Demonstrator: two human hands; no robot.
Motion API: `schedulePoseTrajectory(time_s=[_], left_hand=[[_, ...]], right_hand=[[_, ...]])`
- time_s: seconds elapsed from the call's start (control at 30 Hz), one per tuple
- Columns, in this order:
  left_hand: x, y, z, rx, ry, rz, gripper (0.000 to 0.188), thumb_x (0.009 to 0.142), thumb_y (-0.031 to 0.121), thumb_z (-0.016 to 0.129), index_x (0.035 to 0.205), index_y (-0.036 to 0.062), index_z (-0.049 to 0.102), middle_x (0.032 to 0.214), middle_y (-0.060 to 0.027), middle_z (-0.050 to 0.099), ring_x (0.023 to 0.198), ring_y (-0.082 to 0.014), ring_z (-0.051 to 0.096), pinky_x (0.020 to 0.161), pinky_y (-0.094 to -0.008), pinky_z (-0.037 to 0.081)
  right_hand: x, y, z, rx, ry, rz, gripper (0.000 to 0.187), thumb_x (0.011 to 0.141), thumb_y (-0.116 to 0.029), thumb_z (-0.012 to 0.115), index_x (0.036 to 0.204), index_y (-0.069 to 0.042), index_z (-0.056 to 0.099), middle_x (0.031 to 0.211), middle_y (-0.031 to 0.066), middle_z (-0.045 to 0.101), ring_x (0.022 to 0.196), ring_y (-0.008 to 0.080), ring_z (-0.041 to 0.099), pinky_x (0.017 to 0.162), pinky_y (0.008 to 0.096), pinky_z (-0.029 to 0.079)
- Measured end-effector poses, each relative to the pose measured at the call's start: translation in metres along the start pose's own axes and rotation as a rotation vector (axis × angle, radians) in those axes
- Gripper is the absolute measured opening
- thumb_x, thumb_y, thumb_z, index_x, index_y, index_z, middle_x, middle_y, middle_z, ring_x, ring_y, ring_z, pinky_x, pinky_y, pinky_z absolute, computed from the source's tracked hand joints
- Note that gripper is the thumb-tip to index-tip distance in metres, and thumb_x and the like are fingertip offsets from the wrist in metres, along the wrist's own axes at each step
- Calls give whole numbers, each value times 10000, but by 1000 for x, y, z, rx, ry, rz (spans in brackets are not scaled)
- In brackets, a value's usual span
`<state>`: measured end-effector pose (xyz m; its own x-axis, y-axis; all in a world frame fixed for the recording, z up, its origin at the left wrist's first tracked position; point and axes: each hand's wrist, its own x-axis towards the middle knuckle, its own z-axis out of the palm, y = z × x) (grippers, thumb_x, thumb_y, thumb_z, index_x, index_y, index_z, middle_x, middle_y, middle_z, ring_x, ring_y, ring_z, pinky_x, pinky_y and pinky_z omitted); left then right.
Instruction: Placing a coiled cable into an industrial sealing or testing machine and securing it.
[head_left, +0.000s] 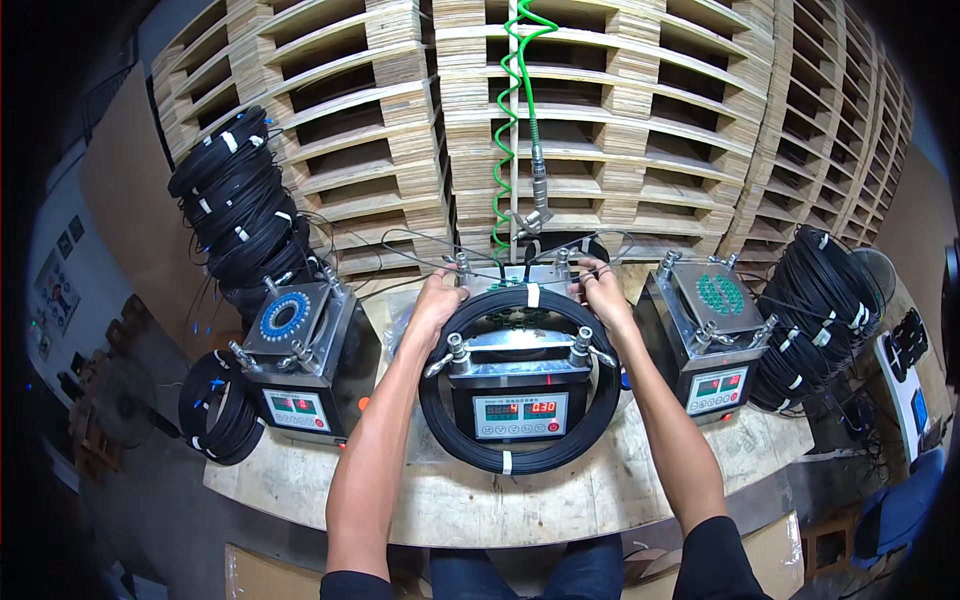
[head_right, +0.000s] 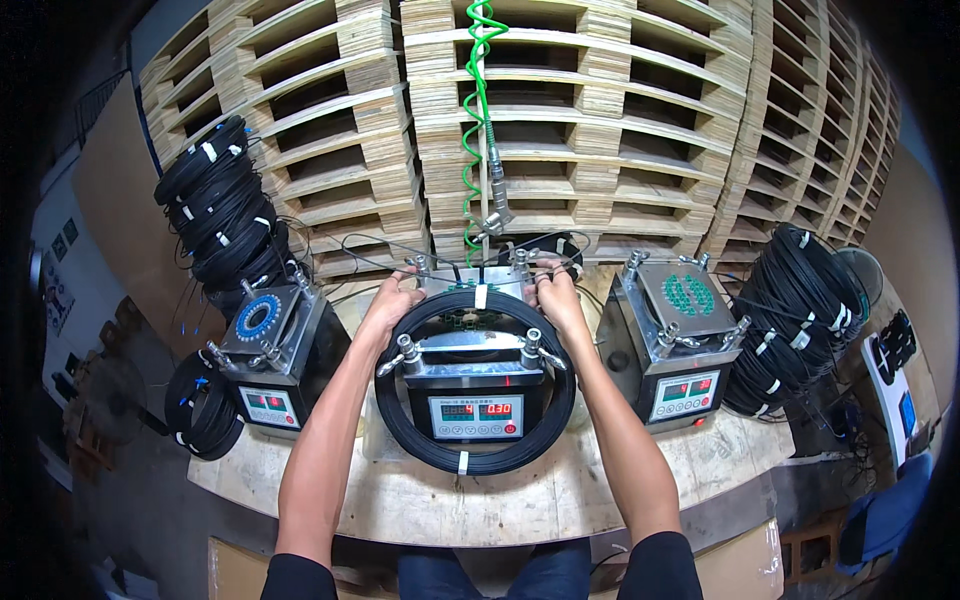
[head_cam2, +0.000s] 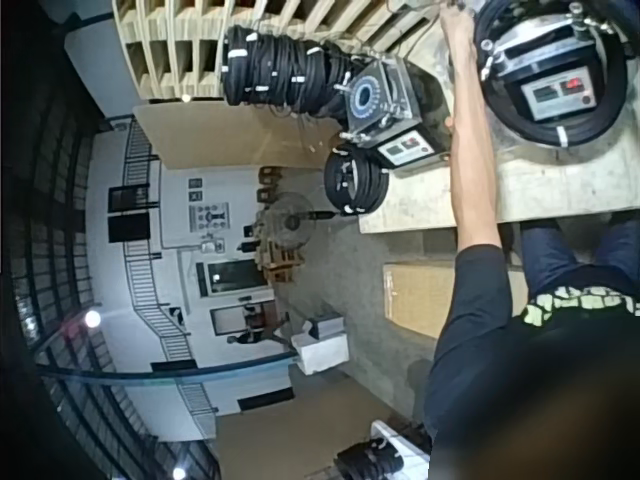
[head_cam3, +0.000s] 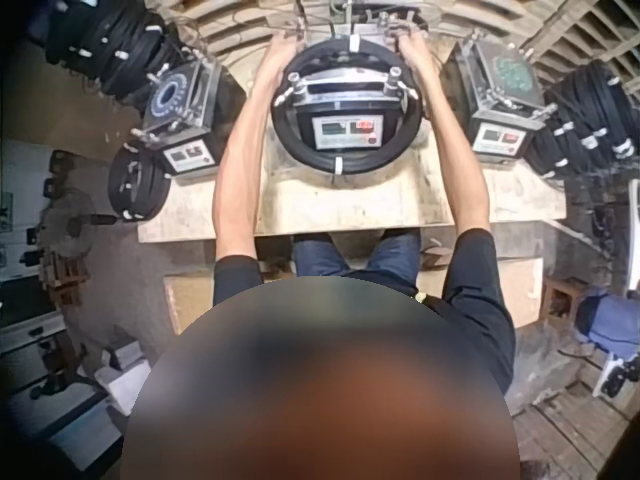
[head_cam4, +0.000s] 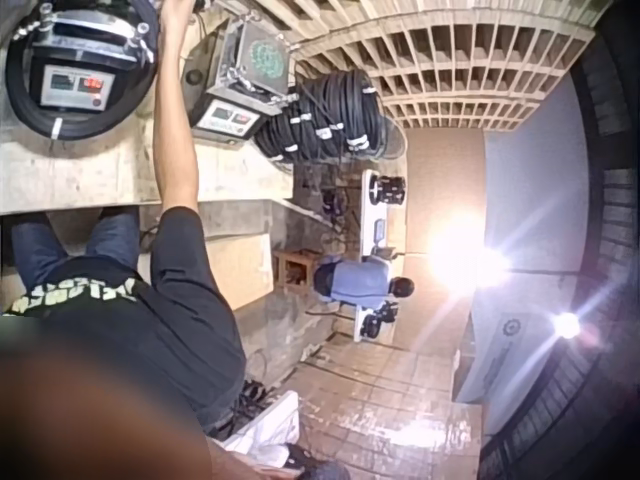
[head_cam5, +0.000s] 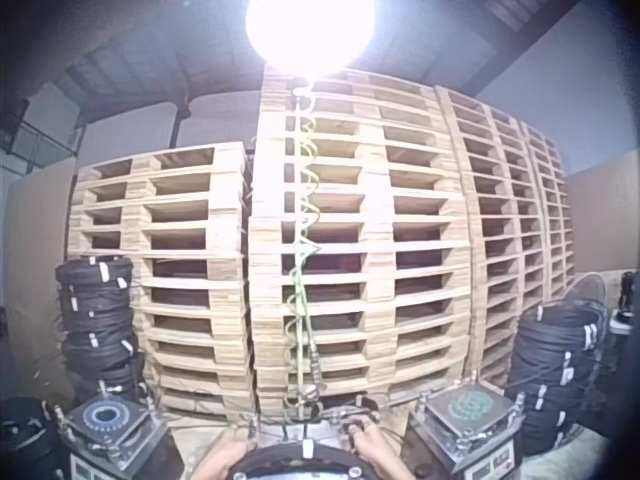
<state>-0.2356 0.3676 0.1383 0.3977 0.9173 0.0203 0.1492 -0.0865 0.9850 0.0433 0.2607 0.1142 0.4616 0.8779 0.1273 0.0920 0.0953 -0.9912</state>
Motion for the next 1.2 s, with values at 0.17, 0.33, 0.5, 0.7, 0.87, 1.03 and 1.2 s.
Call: schedulePoseTrajectory(time_s=[0.17,0.33,0.5,0.7,0.87,1.03,1.2], left_hand=[[4,-6,-3,-107,-6,-27,617,877,-7,661,1444,4,420,623,38,527,535,-73,466,502,-250,354],[-2,0,-5,-183,-23,-75,631,893,-26,643,1467,36,390,740,-24,597,577,-96,558,499,-260,412],[3,7,14,-149,-76,-79,612,897,-23,640,1461,57,415,816,-48,627,645,-107,594,551,-266,448],[-2,3,-4,-106,-18,-95,589,895,-17,653,1441,62,445,811,-30,624,697,-100,600,614,-249,453],[-2,3,-8,-100,-8,-97,587,881,-30,647,1430,60,459,819,-26,625,703,-97,594,622,-241,450],[2,2,4,-101,-35,-86,588,868,-54,627,1422,63,465,838,-31,629,720,-101,605,626,-235,459],[-5,7,-5,-104,-10,-102,598,866,-68,614,1428,63,455,847,-40,633,733,-108,621,630,-243,480]], right_hand=[[20,-8,-6,73,-64,172,346,1045,-298,523,1295,-60,496,805,108,690,543,113,574,476,258,468],[65,8,7,-97,-14,160,425,971,-466,618,808,-73,600,634,31,600,443,118,519,382,284,389],[109,51,-21,-204,152,-54,451,961,-430,669,642,-122,586,554,-33,480,444,95,398,414,288,299],[76,37,-7,551,-166,186,260,991,-361,643,863,-135,633,618,-35,532,496,67,439,422,227,288],[66,23,1,554,17,282,265,995,-358,641,859,-131,636,638,-28,581,483,60,469,428,226,351],[69,36,-15,362,-22,166,210,977,-304,669,944,-96,662,700,-7,612,508,69,499,451,247,419],[47,16,2,377,102,88,506,900,-318,714,1287,-21,578,833,30,633,639,116,584,489,257,459]])
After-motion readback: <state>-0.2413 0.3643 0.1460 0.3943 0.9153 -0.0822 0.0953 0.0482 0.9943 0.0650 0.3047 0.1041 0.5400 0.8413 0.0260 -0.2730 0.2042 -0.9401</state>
